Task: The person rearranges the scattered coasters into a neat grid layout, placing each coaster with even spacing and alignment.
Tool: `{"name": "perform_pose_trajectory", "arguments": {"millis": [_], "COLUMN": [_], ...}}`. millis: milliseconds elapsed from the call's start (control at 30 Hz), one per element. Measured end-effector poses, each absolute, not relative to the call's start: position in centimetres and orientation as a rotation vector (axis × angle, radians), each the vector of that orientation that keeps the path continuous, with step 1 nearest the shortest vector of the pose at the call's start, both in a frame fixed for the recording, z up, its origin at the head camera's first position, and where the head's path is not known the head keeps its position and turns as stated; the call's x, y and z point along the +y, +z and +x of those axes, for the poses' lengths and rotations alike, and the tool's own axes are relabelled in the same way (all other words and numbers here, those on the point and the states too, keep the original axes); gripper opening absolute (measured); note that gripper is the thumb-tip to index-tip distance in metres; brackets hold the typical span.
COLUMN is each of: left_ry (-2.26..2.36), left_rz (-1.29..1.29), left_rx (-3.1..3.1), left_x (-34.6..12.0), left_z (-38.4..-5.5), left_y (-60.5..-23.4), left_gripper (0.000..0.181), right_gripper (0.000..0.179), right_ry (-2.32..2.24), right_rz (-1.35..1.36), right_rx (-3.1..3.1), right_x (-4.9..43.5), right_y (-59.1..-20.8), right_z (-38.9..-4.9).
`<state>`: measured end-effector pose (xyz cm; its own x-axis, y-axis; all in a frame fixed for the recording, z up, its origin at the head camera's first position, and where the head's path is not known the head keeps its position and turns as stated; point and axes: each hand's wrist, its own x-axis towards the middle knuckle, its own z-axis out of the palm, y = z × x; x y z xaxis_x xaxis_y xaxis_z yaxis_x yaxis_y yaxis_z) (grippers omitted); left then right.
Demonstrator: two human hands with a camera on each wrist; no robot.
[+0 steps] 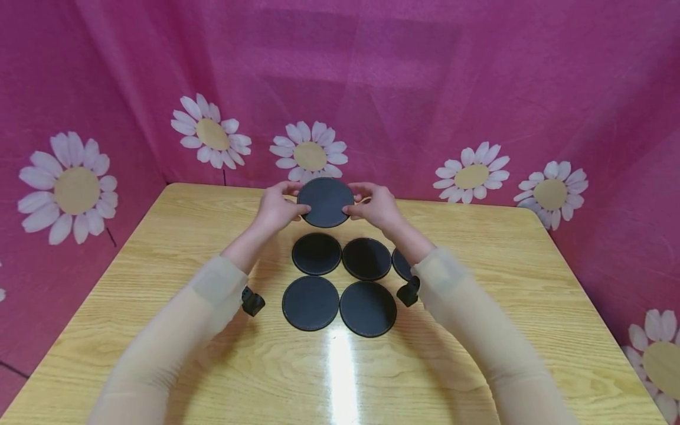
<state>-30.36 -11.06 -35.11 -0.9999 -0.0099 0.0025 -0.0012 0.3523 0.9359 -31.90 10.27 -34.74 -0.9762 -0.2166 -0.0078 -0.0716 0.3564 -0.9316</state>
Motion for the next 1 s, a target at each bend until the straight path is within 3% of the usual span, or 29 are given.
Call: {"name": "perform_pose_trajectory", "arguments": {"millis": [400,1000], "left_ry": [-1.983,-1.819], "left_rz": [-0.072,-0.156], "left_rx": [-2.459,-2.523], "left_x": [-8.9,-4.7], "left_z": [-27.7,-23.5], "left_y": [-33.4,-33.3], "left_gripper": [0.053,0.052], "right_gripper": [0.056,0.066], "right_ry": [-1.690,-1.517], "right_rz": [-0.297,-0.329], "right_rx": [2.499,2.606], "right_x": [13.1,17.8], "right_y": [-32.5,-31.5], "right_z": [-28.6,-23.9]}}
